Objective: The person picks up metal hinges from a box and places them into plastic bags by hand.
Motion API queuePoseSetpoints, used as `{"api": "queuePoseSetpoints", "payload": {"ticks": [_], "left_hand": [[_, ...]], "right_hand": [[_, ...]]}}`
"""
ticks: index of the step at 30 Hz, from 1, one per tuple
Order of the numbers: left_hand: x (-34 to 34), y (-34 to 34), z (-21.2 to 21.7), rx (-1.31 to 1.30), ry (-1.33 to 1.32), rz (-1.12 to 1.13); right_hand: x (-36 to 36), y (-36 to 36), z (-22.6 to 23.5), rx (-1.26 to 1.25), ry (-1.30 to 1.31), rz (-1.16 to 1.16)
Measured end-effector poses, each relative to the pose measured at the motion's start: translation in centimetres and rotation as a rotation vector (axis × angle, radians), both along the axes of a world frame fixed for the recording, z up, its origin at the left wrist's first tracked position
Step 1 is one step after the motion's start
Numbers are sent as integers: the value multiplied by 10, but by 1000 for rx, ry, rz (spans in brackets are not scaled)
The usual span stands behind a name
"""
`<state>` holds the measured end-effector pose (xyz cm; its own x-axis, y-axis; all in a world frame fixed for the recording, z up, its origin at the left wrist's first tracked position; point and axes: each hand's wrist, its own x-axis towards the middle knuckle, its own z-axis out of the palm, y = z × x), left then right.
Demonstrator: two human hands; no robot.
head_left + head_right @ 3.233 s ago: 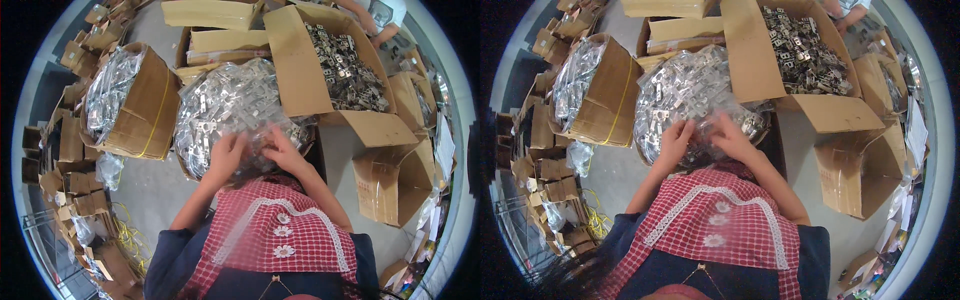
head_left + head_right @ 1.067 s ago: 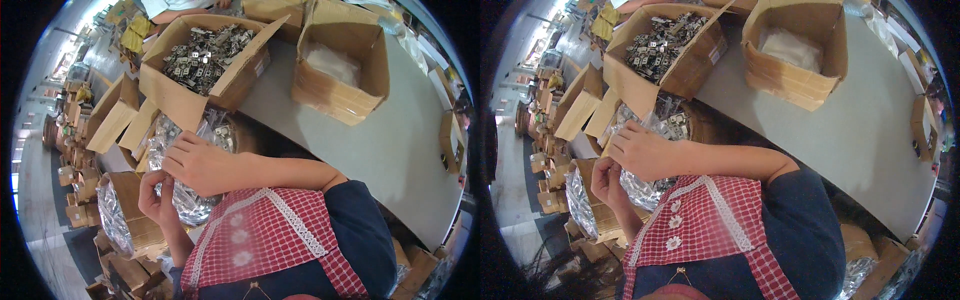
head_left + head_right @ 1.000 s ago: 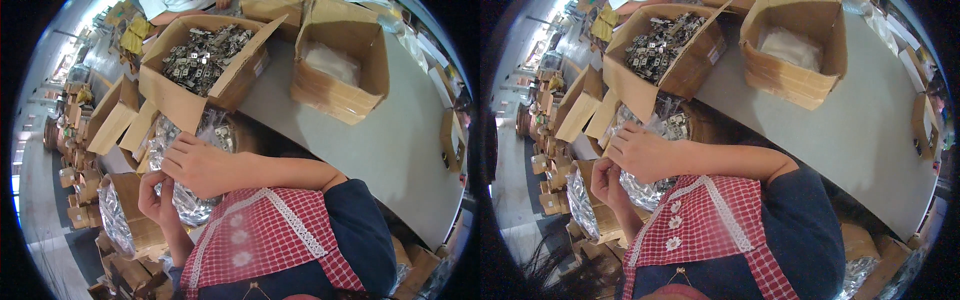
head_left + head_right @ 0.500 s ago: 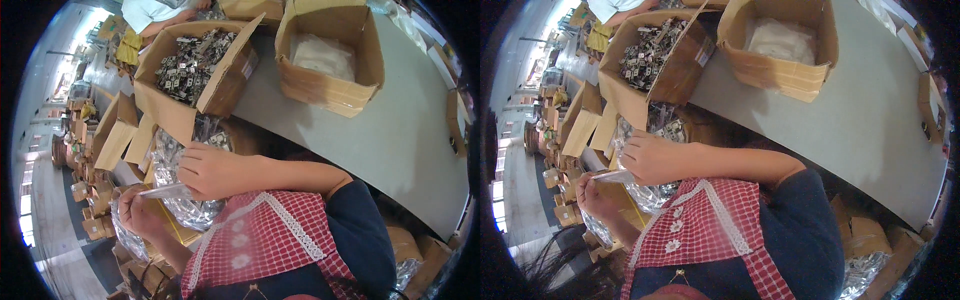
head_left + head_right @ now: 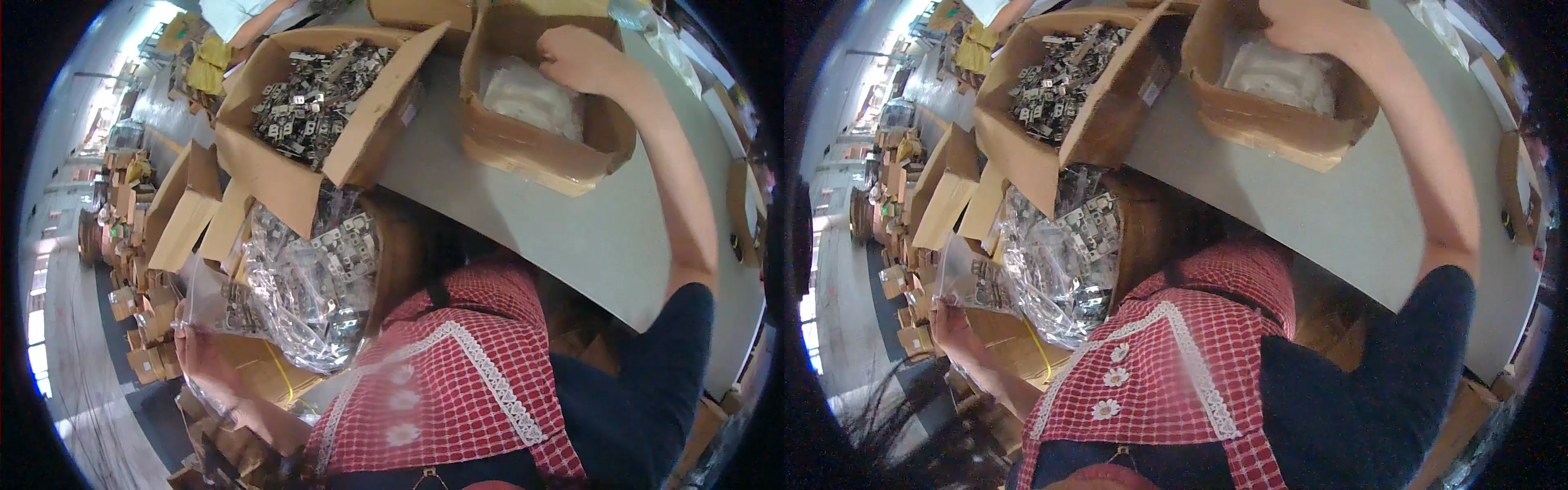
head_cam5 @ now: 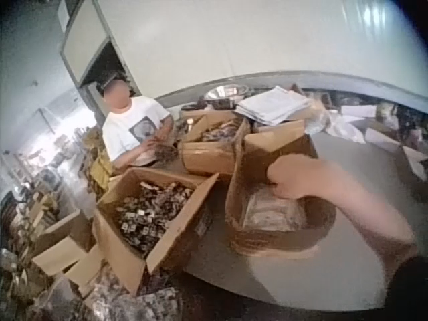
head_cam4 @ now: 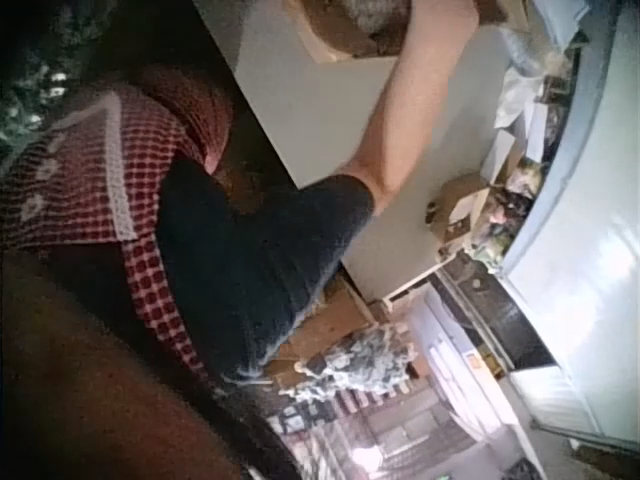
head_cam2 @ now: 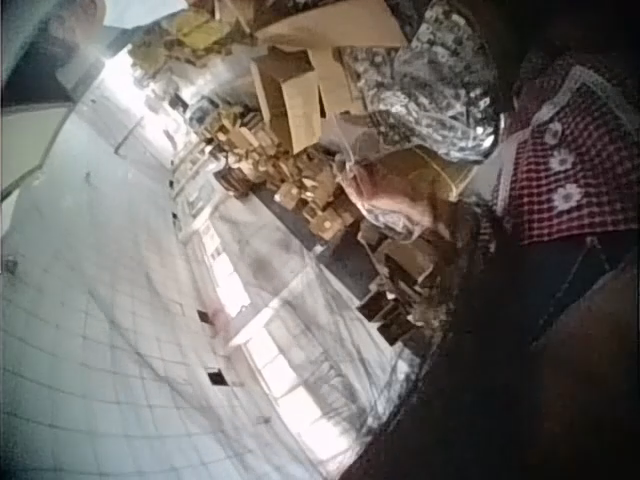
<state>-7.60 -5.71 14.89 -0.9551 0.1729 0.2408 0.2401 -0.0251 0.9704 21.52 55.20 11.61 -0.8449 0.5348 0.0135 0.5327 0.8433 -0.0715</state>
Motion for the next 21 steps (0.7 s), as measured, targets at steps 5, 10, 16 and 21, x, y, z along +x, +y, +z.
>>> {"api": "queuePoseSetpoints", "payload": {"ticks": [5,10,16,21], "left_hand": [[-28,-11,-8,70,-79,33],[-80,-89,-9,150,37,23],[-39,-118,-16,186,-36,266],[-59,-148,-31,65,-126,164]], "right_hand": [[-44,67,-109,-316,-661,53],[-79,60,-161,19,-143,412],[-85,31,-139,-193,22,436],[-49,58,-93,-538,95,193]]}}
